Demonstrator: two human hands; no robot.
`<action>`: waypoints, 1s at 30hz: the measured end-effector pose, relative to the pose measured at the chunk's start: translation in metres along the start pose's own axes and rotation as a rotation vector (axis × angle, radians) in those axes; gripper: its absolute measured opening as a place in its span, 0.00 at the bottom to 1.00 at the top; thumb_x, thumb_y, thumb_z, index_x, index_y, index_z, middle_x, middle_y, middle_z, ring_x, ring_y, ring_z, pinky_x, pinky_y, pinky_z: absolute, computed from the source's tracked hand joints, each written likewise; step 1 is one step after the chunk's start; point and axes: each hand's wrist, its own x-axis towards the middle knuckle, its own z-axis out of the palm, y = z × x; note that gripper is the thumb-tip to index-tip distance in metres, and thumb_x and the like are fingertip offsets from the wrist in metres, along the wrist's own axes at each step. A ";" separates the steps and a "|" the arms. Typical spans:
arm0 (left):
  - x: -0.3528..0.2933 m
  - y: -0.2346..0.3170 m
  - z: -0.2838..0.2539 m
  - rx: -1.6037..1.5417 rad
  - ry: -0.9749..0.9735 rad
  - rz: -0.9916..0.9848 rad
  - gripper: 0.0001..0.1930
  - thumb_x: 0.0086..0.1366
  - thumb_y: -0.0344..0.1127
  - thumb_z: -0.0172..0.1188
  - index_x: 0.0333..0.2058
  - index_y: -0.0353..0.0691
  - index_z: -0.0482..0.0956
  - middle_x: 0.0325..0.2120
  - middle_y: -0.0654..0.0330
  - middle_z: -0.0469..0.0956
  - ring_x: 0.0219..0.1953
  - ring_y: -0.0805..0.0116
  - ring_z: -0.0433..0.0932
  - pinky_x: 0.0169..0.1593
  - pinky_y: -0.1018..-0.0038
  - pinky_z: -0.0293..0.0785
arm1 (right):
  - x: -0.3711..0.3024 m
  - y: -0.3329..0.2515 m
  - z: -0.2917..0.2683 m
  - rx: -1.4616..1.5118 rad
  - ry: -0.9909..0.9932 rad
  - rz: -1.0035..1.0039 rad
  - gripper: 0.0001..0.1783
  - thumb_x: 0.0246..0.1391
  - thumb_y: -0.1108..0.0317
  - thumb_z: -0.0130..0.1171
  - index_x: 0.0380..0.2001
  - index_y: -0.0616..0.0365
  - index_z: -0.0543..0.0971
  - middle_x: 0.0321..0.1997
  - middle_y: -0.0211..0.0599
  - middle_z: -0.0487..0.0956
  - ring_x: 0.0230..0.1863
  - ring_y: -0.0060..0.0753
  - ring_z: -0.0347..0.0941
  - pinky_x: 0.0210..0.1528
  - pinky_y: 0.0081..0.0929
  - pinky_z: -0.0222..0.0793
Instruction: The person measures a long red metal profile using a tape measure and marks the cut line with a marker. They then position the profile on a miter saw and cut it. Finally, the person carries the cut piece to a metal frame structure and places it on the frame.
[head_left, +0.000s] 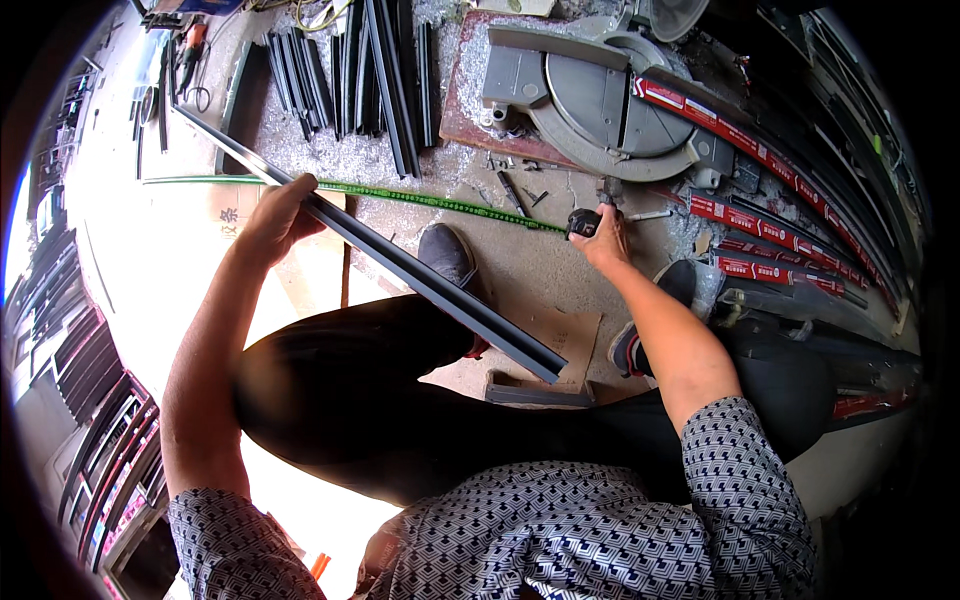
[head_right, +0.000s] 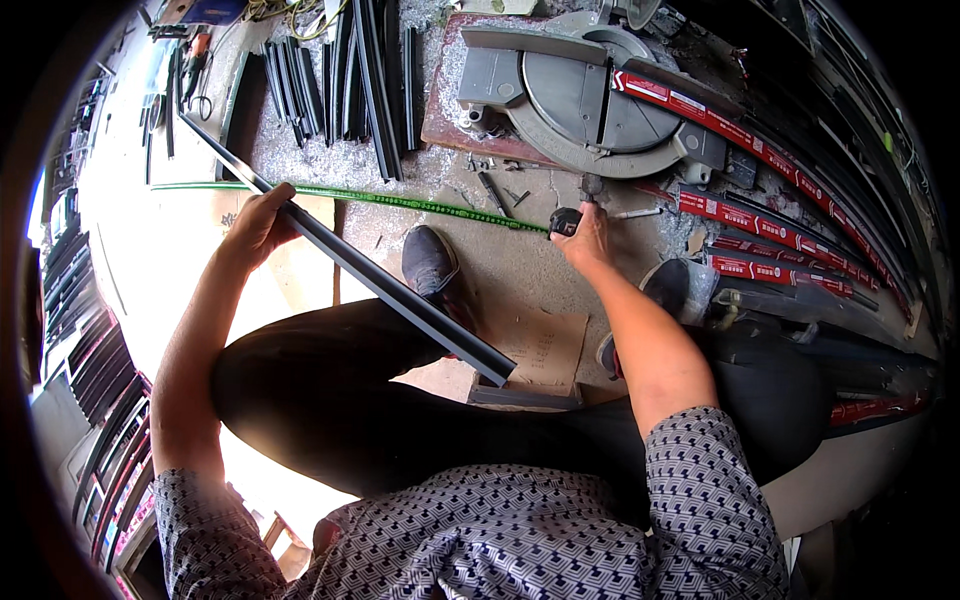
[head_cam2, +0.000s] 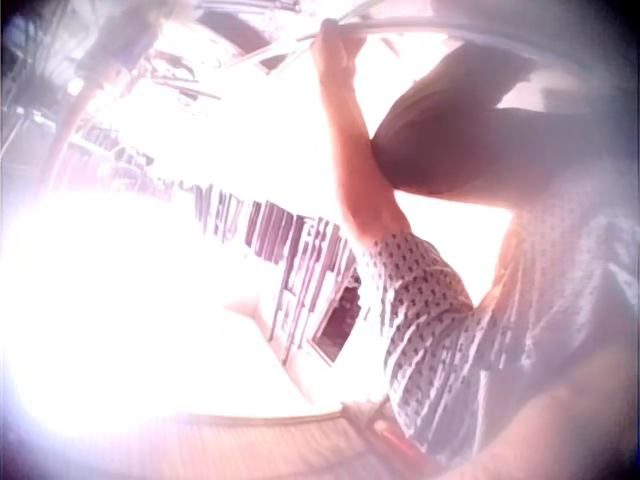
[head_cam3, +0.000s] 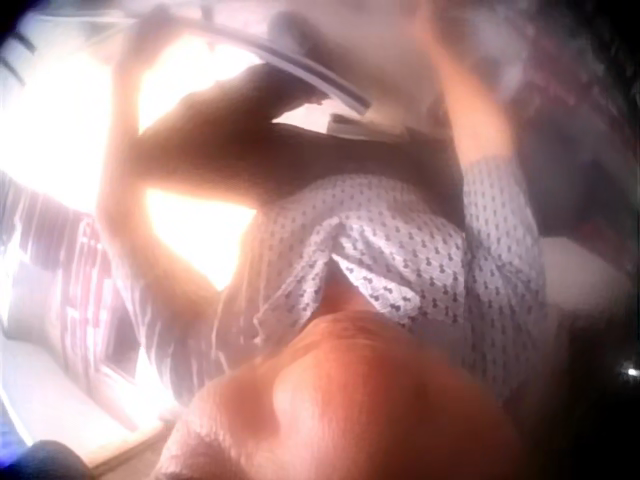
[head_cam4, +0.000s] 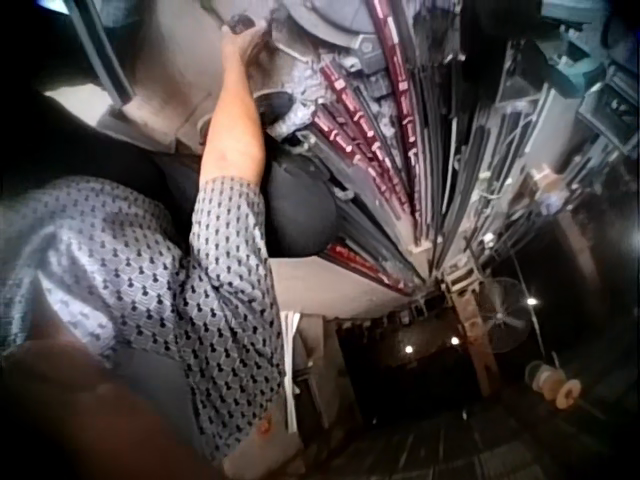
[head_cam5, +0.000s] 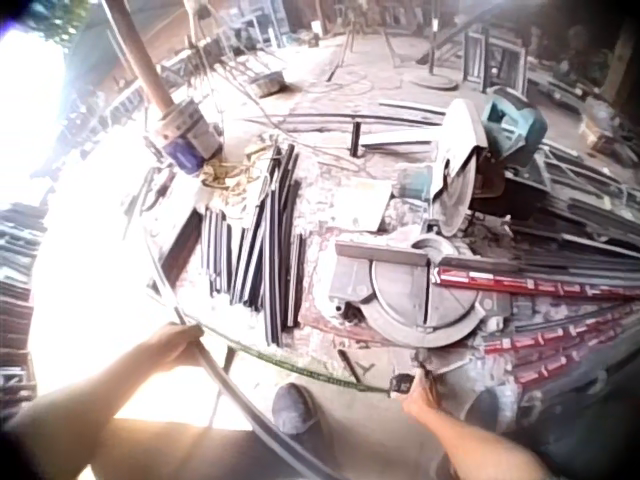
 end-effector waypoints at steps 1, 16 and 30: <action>-0.002 0.001 0.002 -0.007 -0.009 0.005 0.16 0.72 0.44 0.56 0.36 0.33 0.78 0.31 0.54 0.82 0.32 0.64 0.83 0.43 0.67 0.83 | -0.004 -0.002 0.000 0.001 -0.009 -0.043 0.45 0.39 0.57 0.80 0.59 0.52 0.67 0.58 0.53 0.72 0.61 0.57 0.68 0.63 0.45 0.66; 0.022 -0.007 0.015 -0.020 0.064 -0.021 0.15 0.68 0.41 0.57 0.34 0.31 0.78 0.28 0.53 0.82 0.29 0.63 0.85 0.42 0.65 0.86 | -0.051 -0.036 -0.006 -0.448 -0.373 -0.379 0.31 0.46 0.67 0.74 0.49 0.59 0.67 0.54 0.55 0.72 0.59 0.56 0.68 0.57 0.49 0.71; 0.031 0.009 0.061 -0.517 0.205 0.067 0.11 0.65 0.35 0.57 0.25 0.35 0.72 0.20 0.60 0.70 0.20 0.67 0.73 0.31 0.67 0.79 | -0.040 -0.050 -0.040 -0.280 -0.647 -0.233 0.36 0.44 0.65 0.69 0.59 0.53 0.71 0.52 0.60 0.77 0.55 0.65 0.73 0.56 0.55 0.71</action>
